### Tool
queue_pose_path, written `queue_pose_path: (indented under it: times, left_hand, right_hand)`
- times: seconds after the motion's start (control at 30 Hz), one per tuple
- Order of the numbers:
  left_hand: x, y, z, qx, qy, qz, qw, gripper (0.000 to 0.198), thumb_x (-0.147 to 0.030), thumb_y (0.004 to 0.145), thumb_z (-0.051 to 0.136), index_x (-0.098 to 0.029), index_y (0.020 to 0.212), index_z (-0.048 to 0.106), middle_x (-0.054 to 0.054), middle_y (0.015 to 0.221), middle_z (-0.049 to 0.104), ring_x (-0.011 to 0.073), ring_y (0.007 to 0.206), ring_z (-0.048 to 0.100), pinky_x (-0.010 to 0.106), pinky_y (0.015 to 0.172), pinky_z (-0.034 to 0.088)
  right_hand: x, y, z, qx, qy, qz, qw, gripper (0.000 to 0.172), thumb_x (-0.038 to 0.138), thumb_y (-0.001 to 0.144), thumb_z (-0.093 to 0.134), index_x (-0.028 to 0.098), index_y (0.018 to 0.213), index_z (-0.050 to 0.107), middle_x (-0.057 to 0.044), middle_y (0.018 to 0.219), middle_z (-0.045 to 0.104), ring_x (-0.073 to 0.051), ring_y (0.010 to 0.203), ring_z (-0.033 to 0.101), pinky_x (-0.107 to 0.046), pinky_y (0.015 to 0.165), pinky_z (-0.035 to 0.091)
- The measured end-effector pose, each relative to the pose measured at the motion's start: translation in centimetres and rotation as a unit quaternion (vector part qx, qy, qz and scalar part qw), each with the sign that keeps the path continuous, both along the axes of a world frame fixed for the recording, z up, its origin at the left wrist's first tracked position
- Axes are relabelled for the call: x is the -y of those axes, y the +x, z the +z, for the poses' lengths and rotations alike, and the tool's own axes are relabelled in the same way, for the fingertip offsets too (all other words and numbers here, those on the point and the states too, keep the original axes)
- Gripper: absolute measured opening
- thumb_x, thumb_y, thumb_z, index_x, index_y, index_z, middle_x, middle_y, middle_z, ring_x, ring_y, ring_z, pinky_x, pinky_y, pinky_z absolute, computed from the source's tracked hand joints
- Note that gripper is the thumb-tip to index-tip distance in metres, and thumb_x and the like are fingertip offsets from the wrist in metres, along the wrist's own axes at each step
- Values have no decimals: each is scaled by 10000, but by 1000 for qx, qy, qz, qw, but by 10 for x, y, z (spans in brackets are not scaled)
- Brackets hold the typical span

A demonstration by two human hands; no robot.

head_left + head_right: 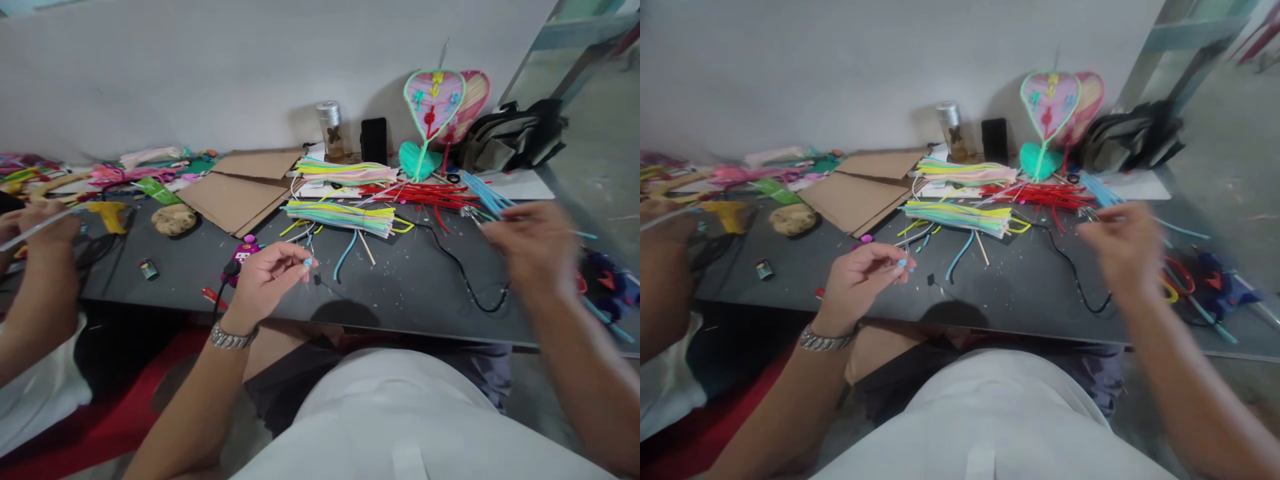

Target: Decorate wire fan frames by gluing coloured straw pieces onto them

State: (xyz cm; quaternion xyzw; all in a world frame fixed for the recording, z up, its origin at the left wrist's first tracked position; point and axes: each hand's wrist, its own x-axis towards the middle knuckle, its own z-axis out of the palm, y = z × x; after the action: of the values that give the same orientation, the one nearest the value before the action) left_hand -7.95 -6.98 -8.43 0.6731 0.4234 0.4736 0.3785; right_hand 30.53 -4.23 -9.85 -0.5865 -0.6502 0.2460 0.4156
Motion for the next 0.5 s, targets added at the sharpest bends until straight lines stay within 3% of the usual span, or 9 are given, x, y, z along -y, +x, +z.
queue_pose_path:
  times: [0.03,0.13,0.17,0.23,0.33,0.5]
  left_hand:
    - [2,-1,6,-43,14,-5,999,90,-243,890,719,-174,948,718,55,859,757,128,652,664,243,616,528]
    - [9,-2,16,-159,78,-41,983,85,-228,912,681,-179,972,717,53,865,750,143,721,673,244,662,532]
    - [12,-3,18,-190,98,-60,975,89,-217,923,664,-183,989,712,53,886,749,141,737,671,240,671,529]
    - [16,-4,17,-235,120,-95,960,101,-198,946,628,-193,1022,694,50,935,744,129,748,660,229,677,522]
    - [19,-5,11,-278,126,-122,944,121,-177,963,590,-203,1049,672,48,967,730,123,749,647,227,688,518]
    - [9,2,-5,-315,148,-154,925,148,-141,950,556,-208,1033,659,62,966,725,159,793,669,256,718,514]
  right_hand:
    - [-7,-22,-5,53,16,-5,998,207,336,963,593,222,1105,691,-85,906,738,-230,793,680,-356,677,542]
    - [-32,-103,-22,186,0,156,970,188,205,928,584,209,1046,730,-69,1035,771,-198,926,700,-311,830,520]
    - [-41,-127,-27,288,-9,207,935,225,219,967,538,225,1100,719,-72,1144,759,-195,1029,689,-298,874,503]
    - [-57,-160,-34,348,-21,237,907,200,279,968,577,223,1076,735,-92,1094,773,-219,1017,694,-297,841,492]
    - [-79,-169,-37,401,-32,223,888,187,281,949,611,176,1027,745,-150,1008,772,-259,951,694,-318,771,475]
    - [-115,-132,-31,446,-30,147,882,238,60,918,527,72,1031,736,-263,1117,705,-302,1015,650,-372,794,437]
